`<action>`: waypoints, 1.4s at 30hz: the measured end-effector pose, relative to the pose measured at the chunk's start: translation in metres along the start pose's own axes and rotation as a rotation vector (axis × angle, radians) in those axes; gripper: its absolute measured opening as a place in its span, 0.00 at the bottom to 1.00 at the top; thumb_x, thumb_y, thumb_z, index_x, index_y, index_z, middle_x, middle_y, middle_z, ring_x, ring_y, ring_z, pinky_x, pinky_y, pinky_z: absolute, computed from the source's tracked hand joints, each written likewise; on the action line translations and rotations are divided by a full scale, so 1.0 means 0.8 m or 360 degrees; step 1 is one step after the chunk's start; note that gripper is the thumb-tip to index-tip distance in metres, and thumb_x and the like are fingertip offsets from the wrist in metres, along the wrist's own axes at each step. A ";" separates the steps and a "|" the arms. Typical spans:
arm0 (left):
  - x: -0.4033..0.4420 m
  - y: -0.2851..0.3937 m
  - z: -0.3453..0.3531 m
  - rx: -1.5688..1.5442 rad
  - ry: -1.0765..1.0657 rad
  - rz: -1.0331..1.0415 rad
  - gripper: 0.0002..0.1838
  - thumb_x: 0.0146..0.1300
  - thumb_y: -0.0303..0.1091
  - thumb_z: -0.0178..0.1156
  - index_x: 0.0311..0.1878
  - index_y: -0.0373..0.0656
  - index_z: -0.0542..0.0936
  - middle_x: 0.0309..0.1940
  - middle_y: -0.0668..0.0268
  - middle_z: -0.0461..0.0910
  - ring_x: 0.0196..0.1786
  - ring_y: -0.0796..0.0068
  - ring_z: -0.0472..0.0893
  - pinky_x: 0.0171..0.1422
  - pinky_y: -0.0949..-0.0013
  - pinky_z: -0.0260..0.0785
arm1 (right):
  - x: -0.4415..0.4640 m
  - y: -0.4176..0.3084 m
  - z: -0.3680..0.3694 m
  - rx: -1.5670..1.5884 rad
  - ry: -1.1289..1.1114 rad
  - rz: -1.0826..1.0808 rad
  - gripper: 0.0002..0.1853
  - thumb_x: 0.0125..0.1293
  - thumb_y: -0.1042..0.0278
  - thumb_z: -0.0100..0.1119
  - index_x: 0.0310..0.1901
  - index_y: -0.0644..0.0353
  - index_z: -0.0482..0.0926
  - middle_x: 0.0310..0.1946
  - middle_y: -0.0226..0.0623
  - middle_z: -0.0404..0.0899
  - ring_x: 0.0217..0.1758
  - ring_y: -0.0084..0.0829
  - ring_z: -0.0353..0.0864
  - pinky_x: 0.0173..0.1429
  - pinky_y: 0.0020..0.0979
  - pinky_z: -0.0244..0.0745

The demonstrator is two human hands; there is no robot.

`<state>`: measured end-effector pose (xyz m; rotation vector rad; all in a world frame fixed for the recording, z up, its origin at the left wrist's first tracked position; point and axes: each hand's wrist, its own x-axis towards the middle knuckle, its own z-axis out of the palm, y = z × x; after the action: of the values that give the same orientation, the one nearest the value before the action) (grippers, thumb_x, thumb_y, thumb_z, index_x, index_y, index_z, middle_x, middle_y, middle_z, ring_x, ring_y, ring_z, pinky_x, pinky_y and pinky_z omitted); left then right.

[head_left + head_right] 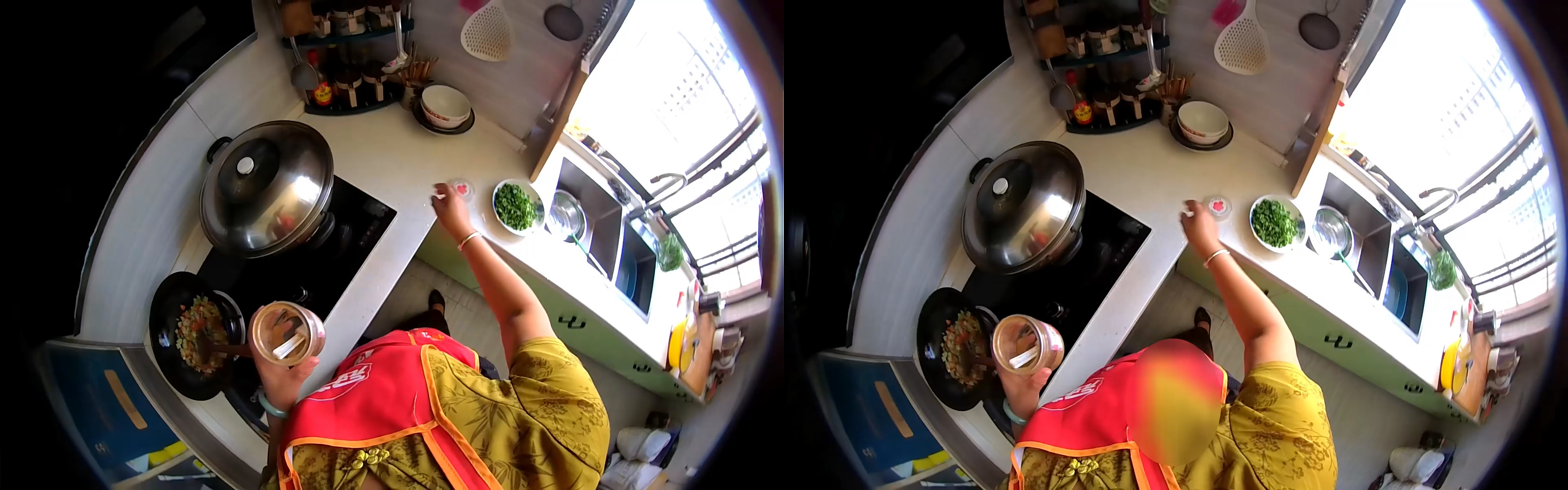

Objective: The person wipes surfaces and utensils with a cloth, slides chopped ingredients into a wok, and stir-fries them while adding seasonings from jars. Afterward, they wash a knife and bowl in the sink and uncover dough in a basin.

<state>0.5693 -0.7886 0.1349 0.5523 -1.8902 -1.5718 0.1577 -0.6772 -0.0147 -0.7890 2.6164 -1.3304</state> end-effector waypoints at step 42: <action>0.263 -0.006 0.328 0.1159 0.0318 0.0470 0.43 0.34 0.42 0.74 0.55 0.36 0.64 0.49 0.52 0.69 0.51 0.51 0.70 0.55 0.57 0.65 | 0.112 -0.151 -0.166 -0.0299 -0.1094 -0.1035 0.34 0.59 0.38 0.48 0.56 0.60 0.64 0.43 0.56 0.73 0.40 0.56 0.76 0.45 0.44 0.71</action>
<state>0.2365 -0.7398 0.1415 0.6575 -2.2328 -0.5889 0.0872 -0.6837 0.1730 -1.8411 1.9985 -0.6817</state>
